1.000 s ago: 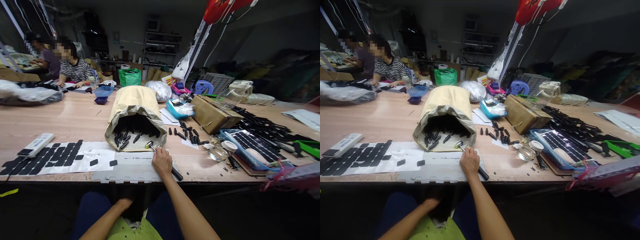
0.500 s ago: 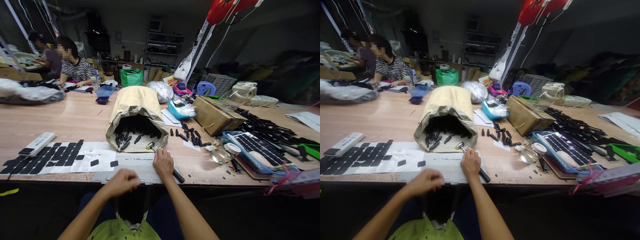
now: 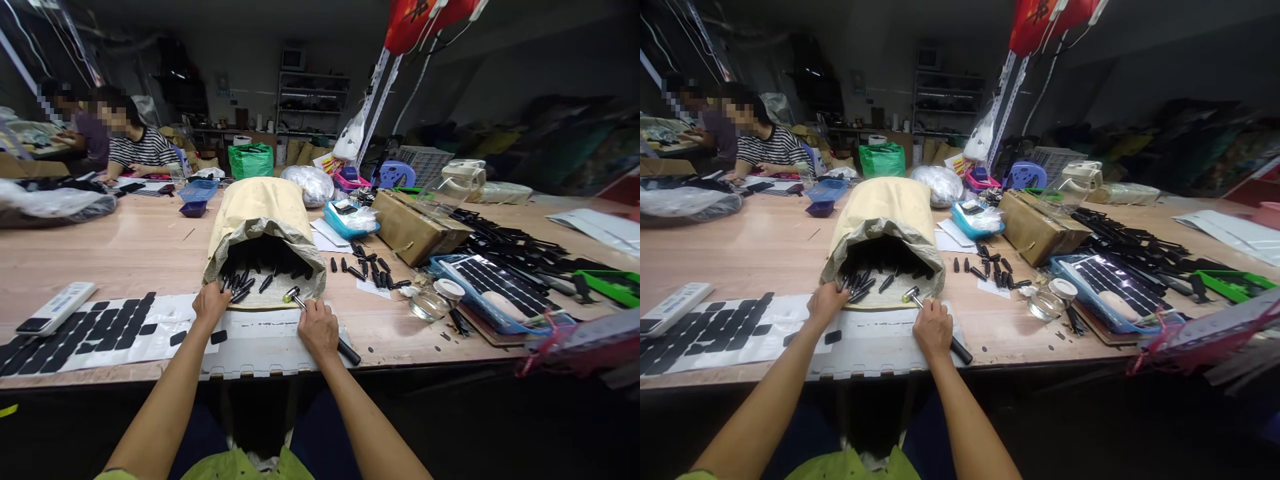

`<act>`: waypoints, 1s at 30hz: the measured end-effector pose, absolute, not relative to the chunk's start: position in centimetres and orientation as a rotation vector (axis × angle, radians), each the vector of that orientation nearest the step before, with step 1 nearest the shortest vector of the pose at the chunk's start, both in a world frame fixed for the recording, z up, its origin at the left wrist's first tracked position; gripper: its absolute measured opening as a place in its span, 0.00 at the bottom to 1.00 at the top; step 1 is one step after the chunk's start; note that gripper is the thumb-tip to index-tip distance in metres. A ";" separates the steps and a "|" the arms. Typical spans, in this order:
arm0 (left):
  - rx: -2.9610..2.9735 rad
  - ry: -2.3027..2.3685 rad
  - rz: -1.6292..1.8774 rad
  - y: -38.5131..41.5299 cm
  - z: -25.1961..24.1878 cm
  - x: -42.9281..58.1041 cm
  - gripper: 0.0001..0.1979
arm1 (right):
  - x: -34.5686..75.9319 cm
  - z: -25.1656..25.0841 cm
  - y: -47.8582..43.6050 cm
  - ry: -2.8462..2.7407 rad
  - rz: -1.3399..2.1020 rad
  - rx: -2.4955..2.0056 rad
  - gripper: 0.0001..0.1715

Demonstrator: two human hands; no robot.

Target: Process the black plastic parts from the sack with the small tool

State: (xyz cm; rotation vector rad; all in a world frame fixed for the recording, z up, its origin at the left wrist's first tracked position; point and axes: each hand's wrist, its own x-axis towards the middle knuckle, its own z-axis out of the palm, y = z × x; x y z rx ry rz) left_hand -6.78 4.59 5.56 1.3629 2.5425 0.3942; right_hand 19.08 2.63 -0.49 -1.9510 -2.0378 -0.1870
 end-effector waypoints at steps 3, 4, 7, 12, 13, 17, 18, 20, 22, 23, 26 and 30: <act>1.481 2.393 0.644 3.4 5.8 -6.7 0.12 | 19.1 -0.5 2.7 -2.028 -0.183 -1.947 0.10; 1.534 2.295 0.735 3.1 5.9 -6.3 0.12 | 19.1 -0.5 2.7 -2.027 -0.180 -1.948 0.10; 1.658 1.958 0.865 2.0 5.3 -4.3 0.13 | 19.1 -0.5 2.7 -2.026 -0.172 -1.948 0.10; 1.828 1.798 0.718 0.9 2.9 -0.8 0.10 | 19.1 -0.5 2.6 -2.024 -0.160 -1.949 0.11; 1.859 1.827 0.695 0.8 2.4 -0.4 0.11 | 19.1 -0.5 2.6 -2.025 -0.158 -1.949 0.11; 1.930 1.889 0.644 0.5 1.2 -0.2 0.12 | 19.2 -0.4 2.7 -2.029 -0.144 -1.942 0.11; 1.932 1.887 0.643 0.5 1.1 -0.3 0.12 | 19.3 -0.3 2.7 -2.033 -0.128 -1.936 0.12; 1.916 1.884 0.650 0.6 1.0 -0.4 0.12 | 19.5 -0.1 2.6 -2.045 -0.068 -1.911 0.12; 1.881 1.886 0.661 0.6 1.1 -0.5 0.12 | 19.6 0.3 2.1 -2.033 0.014 -1.856 0.14; 1.865 1.881 0.667 0.7 1.2 -0.5 0.12 | 19.5 0.5 1.8 -2.011 0.065 -1.814 0.15; 1.825 1.851 0.685 0.7 1.6 -0.4 0.11 | 19.0 1.4 0.6 -1.911 0.265 -1.642 0.18; 1.759 1.849 0.697 0.6 2.0 -0.1 0.10 | 18.2 2.3 -0.7 -1.793 0.438 -1.469 0.18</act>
